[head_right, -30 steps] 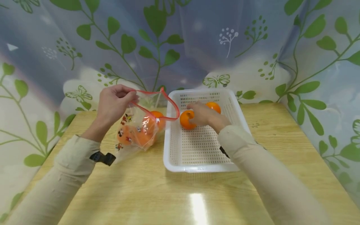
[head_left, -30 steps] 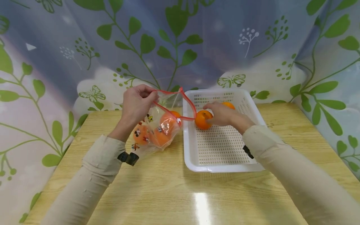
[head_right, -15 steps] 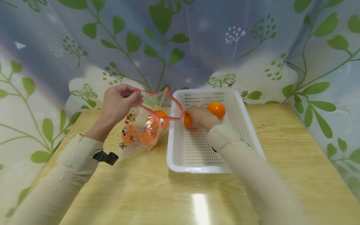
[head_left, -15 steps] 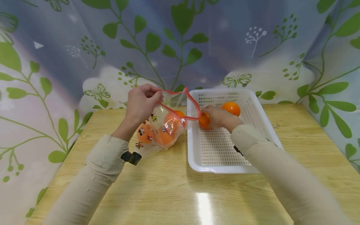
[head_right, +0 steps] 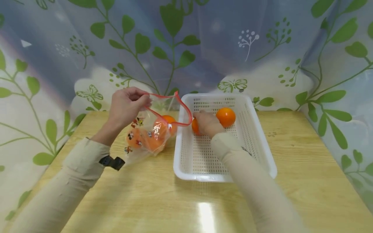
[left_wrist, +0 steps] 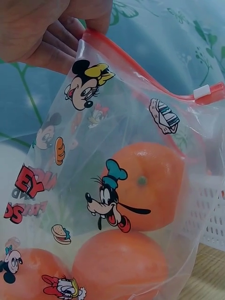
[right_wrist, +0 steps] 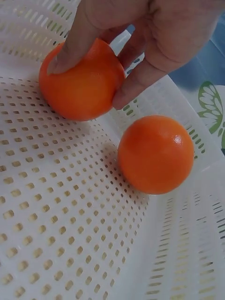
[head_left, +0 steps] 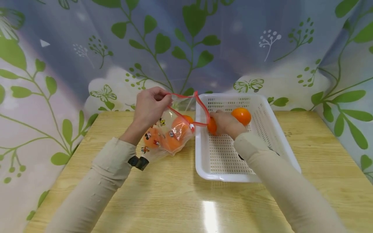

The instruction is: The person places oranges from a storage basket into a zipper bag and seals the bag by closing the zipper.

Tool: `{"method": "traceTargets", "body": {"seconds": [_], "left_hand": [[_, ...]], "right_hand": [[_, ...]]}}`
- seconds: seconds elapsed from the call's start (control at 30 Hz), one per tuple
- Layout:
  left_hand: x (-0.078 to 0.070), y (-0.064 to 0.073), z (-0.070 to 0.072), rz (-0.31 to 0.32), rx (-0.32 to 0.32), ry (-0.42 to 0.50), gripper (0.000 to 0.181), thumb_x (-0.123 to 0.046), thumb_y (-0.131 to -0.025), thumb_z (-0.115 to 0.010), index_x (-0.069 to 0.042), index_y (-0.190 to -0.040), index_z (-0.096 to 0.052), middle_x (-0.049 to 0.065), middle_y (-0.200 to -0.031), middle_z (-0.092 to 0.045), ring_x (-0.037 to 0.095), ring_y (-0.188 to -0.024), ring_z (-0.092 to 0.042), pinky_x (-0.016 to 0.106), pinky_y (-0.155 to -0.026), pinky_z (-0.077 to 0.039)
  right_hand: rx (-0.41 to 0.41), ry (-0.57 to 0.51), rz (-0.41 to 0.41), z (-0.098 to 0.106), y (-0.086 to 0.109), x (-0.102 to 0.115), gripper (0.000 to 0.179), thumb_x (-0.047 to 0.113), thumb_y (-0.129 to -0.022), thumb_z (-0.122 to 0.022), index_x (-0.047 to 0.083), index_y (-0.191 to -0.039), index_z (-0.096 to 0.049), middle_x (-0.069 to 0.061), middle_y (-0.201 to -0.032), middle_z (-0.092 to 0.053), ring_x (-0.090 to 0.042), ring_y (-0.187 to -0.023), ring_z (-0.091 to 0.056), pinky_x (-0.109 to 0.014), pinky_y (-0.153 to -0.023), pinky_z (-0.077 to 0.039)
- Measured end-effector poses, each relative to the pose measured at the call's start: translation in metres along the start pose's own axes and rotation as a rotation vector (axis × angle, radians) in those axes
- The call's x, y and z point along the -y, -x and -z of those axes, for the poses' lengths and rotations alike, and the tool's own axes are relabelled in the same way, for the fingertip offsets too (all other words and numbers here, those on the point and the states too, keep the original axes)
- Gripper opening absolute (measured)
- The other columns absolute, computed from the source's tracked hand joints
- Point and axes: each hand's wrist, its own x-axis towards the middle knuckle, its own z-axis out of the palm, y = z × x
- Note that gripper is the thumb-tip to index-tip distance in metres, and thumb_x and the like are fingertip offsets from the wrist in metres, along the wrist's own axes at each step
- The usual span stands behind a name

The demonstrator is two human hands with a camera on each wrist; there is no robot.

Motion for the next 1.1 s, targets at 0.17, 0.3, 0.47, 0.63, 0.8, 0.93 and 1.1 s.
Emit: {"method": "traceTargets", "body": {"seconds": [0.17,0.3,0.47,0.63,0.8,0.93,1.1], "left_hand": [[0.0,-0.001,0.0,0.005,0.004,-0.013,0.017,-0.018,-0.093,-0.059,-0.005,-0.095,-0.071,0.006,-0.083,-0.071,0.016,-0.071,-0.067,0.025,-0.058,-0.053],[0.0,-0.002,0.001,-0.013,-0.005,-0.019,0.02,-0.019,-0.094,-0.058,-0.003,-0.096,-0.07,0.007,-0.084,-0.071,0.017,-0.072,-0.067,0.024,-0.058,-0.052],[0.002,-0.003,0.002,-0.032,-0.025,-0.036,0.02,-0.019,-0.093,-0.058,-0.004,-0.095,-0.071,0.006,-0.083,-0.071,0.016,-0.071,-0.066,0.024,-0.055,-0.049],[0.003,-0.005,0.003,-0.036,-0.028,-0.045,0.021,-0.019,-0.093,-0.057,-0.004,-0.095,-0.071,0.006,-0.083,-0.071,0.016,-0.07,-0.066,0.023,-0.054,-0.048],[0.001,-0.005,0.008,-0.039,-0.059,-0.073,0.019,-0.018,-0.093,-0.057,-0.004,-0.094,-0.071,0.007,-0.082,-0.071,0.016,-0.067,-0.065,0.023,-0.05,-0.046],[-0.002,-0.006,0.011,-0.059,-0.074,-0.077,0.019,-0.017,-0.094,-0.057,-0.004,-0.093,-0.071,0.007,-0.081,-0.071,0.015,-0.065,-0.065,0.022,-0.048,-0.045],[-0.01,-0.007,0.013,-0.052,-0.095,-0.042,0.019,-0.016,-0.094,-0.058,-0.002,-0.095,-0.07,0.009,-0.081,-0.071,0.013,-0.062,-0.065,0.021,-0.046,-0.044]], "right_hand": [[-0.017,-0.043,0.005,0.0,0.004,-0.003,0.068,0.014,-0.08,-0.077,0.004,-0.138,-0.044,-0.021,-0.126,-0.051,-0.036,-0.111,-0.051,-0.049,-0.098,-0.041],[-0.016,-0.063,0.006,0.004,0.011,-0.009,0.065,0.011,-0.078,-0.078,0.005,-0.135,-0.047,-0.019,-0.124,-0.052,-0.034,-0.11,-0.052,-0.048,-0.096,-0.043],[0.007,-0.155,-0.018,0.014,0.024,-0.015,0.071,0.014,-0.08,-0.077,0.005,-0.141,-0.042,-0.02,-0.136,-0.046,-0.037,-0.12,-0.045,-0.052,-0.098,-0.039],[-0.111,-0.27,-0.029,0.03,0.04,-0.022,0.074,0.02,-0.083,-0.076,0.006,-0.144,-0.037,-0.019,-0.141,-0.041,-0.037,-0.117,-0.046,-0.054,-0.096,-0.039],[-0.314,-0.363,0.023,0.047,0.059,-0.02,0.073,0.025,-0.084,-0.076,0.009,-0.144,-0.038,-0.016,-0.142,-0.039,-0.036,-0.116,-0.047,-0.054,-0.095,-0.041],[-0.513,-0.461,0.155,0.058,0.075,-0.006,0.072,0.018,-0.08,-0.079,0.01,-0.142,-0.043,-0.012,-0.14,-0.042,-0.031,-0.117,-0.049,-0.046,-0.092,-0.047],[-0.741,-0.303,0.41,0.064,0.09,0.018,0.071,0.011,-0.074,-0.083,0.01,-0.137,-0.049,-0.011,-0.142,-0.042,-0.031,-0.123,-0.049,-0.042,-0.093,-0.048]]}}
